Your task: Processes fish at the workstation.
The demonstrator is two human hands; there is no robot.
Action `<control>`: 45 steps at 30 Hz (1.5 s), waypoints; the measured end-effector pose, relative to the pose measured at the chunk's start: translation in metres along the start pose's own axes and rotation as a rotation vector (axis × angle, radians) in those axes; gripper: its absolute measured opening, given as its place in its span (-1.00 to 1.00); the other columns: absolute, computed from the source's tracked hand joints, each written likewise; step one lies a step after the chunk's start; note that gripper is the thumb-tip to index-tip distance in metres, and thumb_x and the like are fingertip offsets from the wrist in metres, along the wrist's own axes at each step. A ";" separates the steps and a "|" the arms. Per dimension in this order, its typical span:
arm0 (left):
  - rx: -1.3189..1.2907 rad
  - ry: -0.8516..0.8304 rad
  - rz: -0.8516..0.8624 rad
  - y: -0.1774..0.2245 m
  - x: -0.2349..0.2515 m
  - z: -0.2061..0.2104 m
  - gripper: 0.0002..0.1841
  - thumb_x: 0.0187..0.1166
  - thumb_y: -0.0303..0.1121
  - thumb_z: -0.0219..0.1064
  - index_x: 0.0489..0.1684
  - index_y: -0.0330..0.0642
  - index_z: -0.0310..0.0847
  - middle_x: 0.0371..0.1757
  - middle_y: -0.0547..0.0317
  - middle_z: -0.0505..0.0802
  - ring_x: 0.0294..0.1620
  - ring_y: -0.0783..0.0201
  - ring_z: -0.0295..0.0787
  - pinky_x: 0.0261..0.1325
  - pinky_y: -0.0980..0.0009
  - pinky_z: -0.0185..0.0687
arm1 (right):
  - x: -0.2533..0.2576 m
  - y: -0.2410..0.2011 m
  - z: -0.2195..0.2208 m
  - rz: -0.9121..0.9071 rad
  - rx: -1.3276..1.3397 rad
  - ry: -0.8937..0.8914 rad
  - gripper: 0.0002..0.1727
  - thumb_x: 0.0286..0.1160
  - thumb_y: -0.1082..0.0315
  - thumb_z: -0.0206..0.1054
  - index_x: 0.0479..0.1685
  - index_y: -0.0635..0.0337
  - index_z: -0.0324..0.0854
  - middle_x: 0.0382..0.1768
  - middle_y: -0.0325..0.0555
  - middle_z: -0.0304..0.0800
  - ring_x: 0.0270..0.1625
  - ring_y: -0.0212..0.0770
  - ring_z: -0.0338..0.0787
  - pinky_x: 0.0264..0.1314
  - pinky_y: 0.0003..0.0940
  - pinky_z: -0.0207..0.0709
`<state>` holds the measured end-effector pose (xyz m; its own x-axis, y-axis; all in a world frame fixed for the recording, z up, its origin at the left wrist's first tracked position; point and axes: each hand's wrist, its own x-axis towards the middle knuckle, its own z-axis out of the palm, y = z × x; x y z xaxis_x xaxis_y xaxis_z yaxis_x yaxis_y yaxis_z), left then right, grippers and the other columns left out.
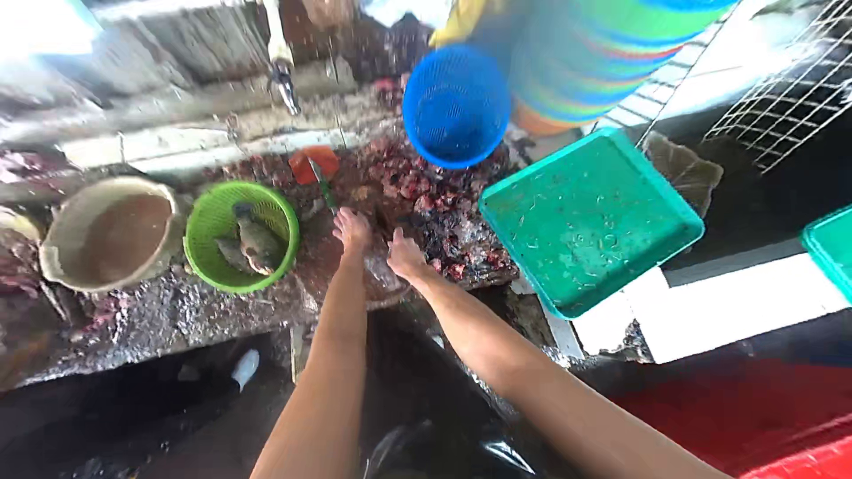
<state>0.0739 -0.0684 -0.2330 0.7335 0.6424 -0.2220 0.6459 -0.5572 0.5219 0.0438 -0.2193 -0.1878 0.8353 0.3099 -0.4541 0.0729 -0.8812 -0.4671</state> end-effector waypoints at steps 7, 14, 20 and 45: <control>-0.025 -0.004 0.042 -0.012 0.003 0.006 -0.43 0.82 -0.03 -0.09 0.58 -0.30 0.31 0.67 -0.34 0.42 0.77 -0.30 0.20 0.60 -0.44 0.15 | -0.083 0.058 -0.018 -0.010 -0.161 -0.283 -0.43 0.84 0.05 -0.03 0.65 0.22 0.30 0.23 0.24 0.75 0.31 0.20 0.79 0.35 0.17 0.64; -0.050 0.033 0.156 -0.021 0.006 0.011 -0.16 0.47 0.25 0.34 0.50 -0.32 0.34 0.50 -0.32 0.57 0.61 -0.27 0.42 0.58 -0.24 0.32 | -0.042 0.038 -0.094 0.015 -0.282 -0.647 -0.62 0.82 0.11 0.12 0.34 0.19 0.48 -0.41 0.06 0.59 -0.61 -0.11 0.58 -0.53 -0.16 0.53; -0.593 -0.465 0.133 -0.029 0.037 -0.025 -0.53 0.43 -0.01 0.53 0.11 -0.21 0.77 -0.08 -0.05 0.91 -0.01 0.06 0.88 0.18 -0.06 0.76 | 0.016 0.057 -0.083 -0.334 -0.064 -0.469 -0.62 0.78 0.11 0.22 0.31 0.17 0.67 -0.31 0.06 0.77 -0.48 -0.08 0.75 -0.41 -0.07 0.69; -0.344 -0.222 -0.278 -0.061 -0.001 -0.101 -0.28 0.27 -0.14 0.65 0.42 -0.27 0.50 0.03 -0.29 0.86 0.11 -0.27 0.83 0.17 -0.31 0.69 | -0.001 -0.051 -0.027 -0.039 -0.271 -0.391 -0.46 0.85 0.01 -0.01 0.60 0.13 0.44 0.20 0.27 0.77 0.30 0.26 0.77 0.34 0.30 0.59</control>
<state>0.0123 0.0187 -0.1812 0.5946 0.5939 -0.5419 0.7437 -0.1502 0.6514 0.0538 -0.1842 -0.1431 0.5648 0.4103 -0.7160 0.2832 -0.9113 -0.2988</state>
